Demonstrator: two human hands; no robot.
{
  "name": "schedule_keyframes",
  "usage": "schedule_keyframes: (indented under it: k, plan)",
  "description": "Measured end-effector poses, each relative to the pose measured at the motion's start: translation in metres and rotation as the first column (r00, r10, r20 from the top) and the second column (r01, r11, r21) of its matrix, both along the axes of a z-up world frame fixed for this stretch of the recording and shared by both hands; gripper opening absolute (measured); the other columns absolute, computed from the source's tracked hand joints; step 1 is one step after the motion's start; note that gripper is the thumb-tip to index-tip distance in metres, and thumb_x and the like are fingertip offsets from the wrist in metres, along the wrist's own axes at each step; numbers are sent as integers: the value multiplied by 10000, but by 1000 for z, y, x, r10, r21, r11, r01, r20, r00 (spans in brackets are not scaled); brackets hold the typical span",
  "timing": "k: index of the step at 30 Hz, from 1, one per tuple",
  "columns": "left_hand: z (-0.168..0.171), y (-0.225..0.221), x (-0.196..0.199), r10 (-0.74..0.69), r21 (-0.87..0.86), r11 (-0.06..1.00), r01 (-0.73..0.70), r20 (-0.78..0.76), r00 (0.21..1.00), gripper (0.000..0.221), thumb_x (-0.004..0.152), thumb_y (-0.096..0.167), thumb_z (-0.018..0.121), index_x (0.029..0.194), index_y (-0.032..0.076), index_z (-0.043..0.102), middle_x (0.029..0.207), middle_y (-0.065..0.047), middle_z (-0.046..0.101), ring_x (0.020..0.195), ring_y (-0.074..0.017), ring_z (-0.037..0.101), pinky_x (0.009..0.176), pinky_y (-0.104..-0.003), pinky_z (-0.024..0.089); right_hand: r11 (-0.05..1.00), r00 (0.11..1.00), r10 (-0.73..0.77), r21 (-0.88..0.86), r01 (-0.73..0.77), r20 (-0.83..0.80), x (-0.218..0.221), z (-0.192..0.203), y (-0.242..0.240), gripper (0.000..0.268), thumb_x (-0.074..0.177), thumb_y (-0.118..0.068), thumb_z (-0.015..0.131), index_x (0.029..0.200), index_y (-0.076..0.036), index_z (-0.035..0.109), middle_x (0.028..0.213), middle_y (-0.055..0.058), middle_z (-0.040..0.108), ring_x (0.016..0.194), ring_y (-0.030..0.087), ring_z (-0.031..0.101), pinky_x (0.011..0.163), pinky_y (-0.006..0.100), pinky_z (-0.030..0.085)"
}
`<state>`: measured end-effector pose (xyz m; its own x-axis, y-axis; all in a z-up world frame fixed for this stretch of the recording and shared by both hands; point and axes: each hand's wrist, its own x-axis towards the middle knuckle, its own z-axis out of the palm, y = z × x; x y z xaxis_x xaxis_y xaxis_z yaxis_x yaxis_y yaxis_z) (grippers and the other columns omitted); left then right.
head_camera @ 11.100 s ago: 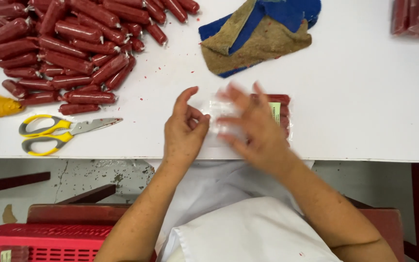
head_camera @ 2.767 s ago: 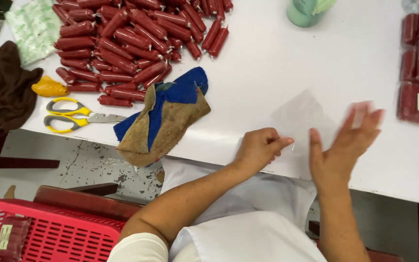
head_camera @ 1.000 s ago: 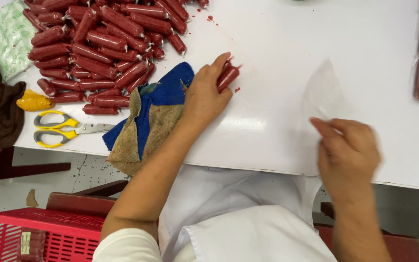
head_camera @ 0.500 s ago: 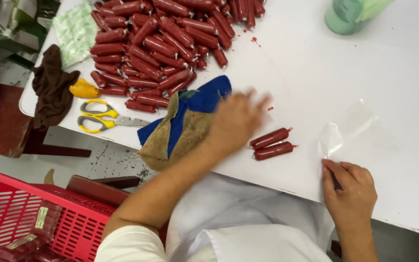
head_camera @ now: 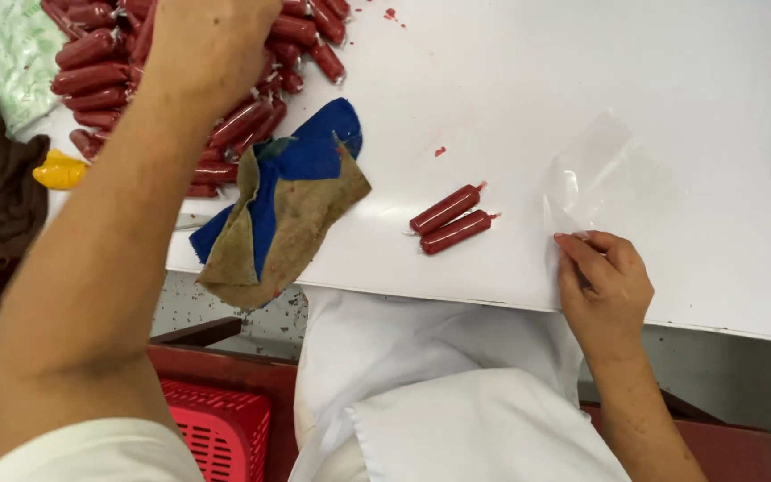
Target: The person places small sausages into clear plastic bags, folds the bags closed, and applies labels to the packages. The person repeats this process multiple times, stacking the finished packages on the table.
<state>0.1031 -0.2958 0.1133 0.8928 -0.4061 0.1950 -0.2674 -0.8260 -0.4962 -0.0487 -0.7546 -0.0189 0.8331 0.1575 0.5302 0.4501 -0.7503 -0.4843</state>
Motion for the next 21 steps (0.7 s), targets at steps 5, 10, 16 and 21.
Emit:
schedule_keyframes:
  k: [5, 10, 16, 21]
  plan:
    - [-21, -114, -93, -203, -929, 346, -130, -209, 957, 413, 925, 17, 638, 1288, 214, 622, 1302, 7, 693, 1089, -144, 707, 1058, -275, 498, 1000, 1000, 8, -7, -8, -13, -3, -5, -6, 354, 957, 170, 619, 1126, -91, 787, 1157, 162, 628, 1042, 263, 683, 875, 337, 562]
    - [-89, -176, -143, -271, -955, 226, 190, 126, 954, 300, 959, 116, 709, 1258, 138, 703, 1238, -97, 719, 1072, -244, 719, 918, -336, 593, 1000, 999, 1, 19, 0, -49, -3, 0, -4, 334, 969, 133, 560, 1088, -54, 810, 1087, 174, 629, 975, 356, 681, 827, 407, 603]
    - [-119, -176, -146, -290, -891, 385, 240, 130, 948, 253, 950, 288, 730, 1193, 218, 733, 1381, 4, 645, 1304, -232, 583, 1167, -450, 386, 997, 999, 19, 72, -16, -33, 1, -1, -5, 343, 964, 154, 544, 1089, -27, 806, 1110, 194, 626, 1012, 366, 683, 852, 398, 597]
    - [-95, -176, -152, -308, -869, 444, 220, 82, 948, 261, 959, 405, 703, 1103, 194, 761, 1474, -48, 565, 1440, -327, 429, 1196, -510, 286, 997, 999, 18, 81, -16, -35, 1, 3, -1, 340, 951, 170, 536, 1080, -7, 796, 1116, 193, 615, 1036, 368, 691, 869, 410, 601]
